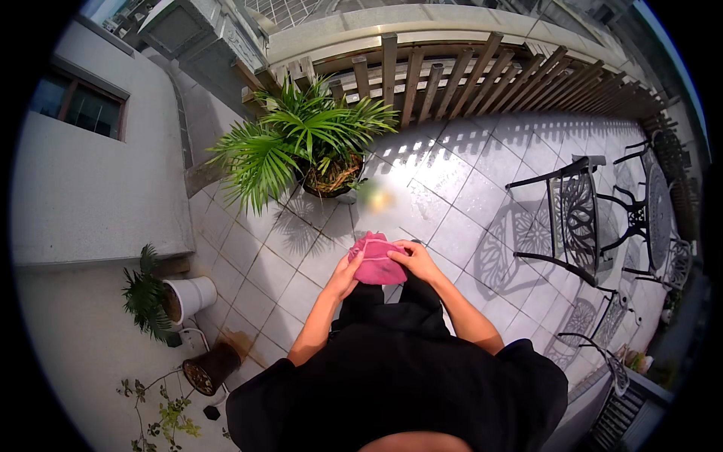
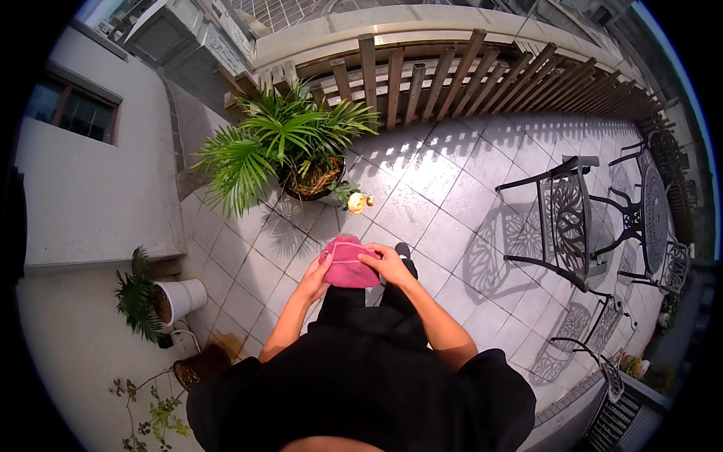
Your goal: The person cleans potted plants by hand. They pull out dry leaves and debris from a palm plant and wipe the outside of another planter with a cloth.
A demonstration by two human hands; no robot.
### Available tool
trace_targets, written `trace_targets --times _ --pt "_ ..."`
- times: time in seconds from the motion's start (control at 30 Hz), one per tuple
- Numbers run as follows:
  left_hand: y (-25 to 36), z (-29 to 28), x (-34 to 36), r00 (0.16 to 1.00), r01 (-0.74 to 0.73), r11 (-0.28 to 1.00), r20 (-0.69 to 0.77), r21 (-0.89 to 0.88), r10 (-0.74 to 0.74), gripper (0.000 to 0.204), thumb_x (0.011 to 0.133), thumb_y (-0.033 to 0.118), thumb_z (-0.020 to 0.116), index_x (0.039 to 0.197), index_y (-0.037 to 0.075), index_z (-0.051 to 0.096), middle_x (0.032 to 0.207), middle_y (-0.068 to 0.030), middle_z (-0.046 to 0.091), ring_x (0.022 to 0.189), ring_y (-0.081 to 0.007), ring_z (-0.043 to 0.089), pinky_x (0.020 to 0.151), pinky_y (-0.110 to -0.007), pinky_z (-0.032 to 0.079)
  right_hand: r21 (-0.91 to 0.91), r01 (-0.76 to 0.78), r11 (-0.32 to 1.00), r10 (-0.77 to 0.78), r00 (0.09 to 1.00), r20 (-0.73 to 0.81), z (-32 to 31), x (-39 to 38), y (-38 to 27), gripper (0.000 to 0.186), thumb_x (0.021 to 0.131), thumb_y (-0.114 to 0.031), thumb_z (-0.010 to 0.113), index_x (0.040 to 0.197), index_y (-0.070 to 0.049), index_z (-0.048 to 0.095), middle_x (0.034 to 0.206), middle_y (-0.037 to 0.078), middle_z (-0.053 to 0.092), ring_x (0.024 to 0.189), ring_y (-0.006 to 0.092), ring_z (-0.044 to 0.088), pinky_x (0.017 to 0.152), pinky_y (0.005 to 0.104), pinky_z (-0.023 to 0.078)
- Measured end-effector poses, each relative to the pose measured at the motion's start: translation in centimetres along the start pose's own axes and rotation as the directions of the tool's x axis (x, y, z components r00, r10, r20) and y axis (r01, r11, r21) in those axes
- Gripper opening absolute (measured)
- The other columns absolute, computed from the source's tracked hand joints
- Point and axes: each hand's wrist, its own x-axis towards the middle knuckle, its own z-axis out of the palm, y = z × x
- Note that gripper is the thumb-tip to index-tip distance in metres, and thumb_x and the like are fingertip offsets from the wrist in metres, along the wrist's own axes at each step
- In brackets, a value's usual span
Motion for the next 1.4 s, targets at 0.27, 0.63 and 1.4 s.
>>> trace_targets --times 0.27,0.63,1.4 --pt "0.0 4.2 1.6 0.963 -0.215 0.738 0.264 0.639 0.053 0.037 0.095 0.025 0.048 0.120 -0.001 0.047 0.112 -0.0059 0.055 0.100 -0.0112 0.051 0.089 -0.027 0.040 -0.185 0.079 0.979 -0.105 0.985 -0.135 2.6 -10.9 -3.2 0.035 0.084 -0.022 0.065 0.111 -0.002 0.057 0.094 0.002 0.059 0.084 0.0082 0.050 0.074 0.0241 0.042" --pt "-3.6 13.7 -1.9 0.589 -0.389 0.174 0.390 0.905 -0.708 0.052 0.095 0.043 0.036 0.102 -0.004 0.058 0.083 -0.0088 0.062 0.077 -0.0166 0.057 0.075 -0.030 0.045 -0.624 0.084 0.777 -0.610 0.345 -0.714 8.9 -28.9 1.1 0.026 0.087 -0.017 0.058 0.073 0.001 0.045 0.071 0.008 0.040 0.066 0.0204 0.041 0.062 0.0317 0.036" --pt "-25.9 33.2 -27.8 -0.634 -0.685 0.715 0.597 -0.138 -0.492 0.036 0.076 0.000 0.054 0.112 0.004 0.055 0.098 -0.0137 0.063 0.086 -0.0348 0.058 0.074 -0.039 0.047 -0.438 0.655 0.616 0.265 -0.696 -0.668 23.0 -51.9 13.8 0.021 0.090 -0.017 0.056 0.101 0.000 0.056 0.091 0.003 0.061 0.082 0.0071 0.056 0.072 0.0226 0.045"
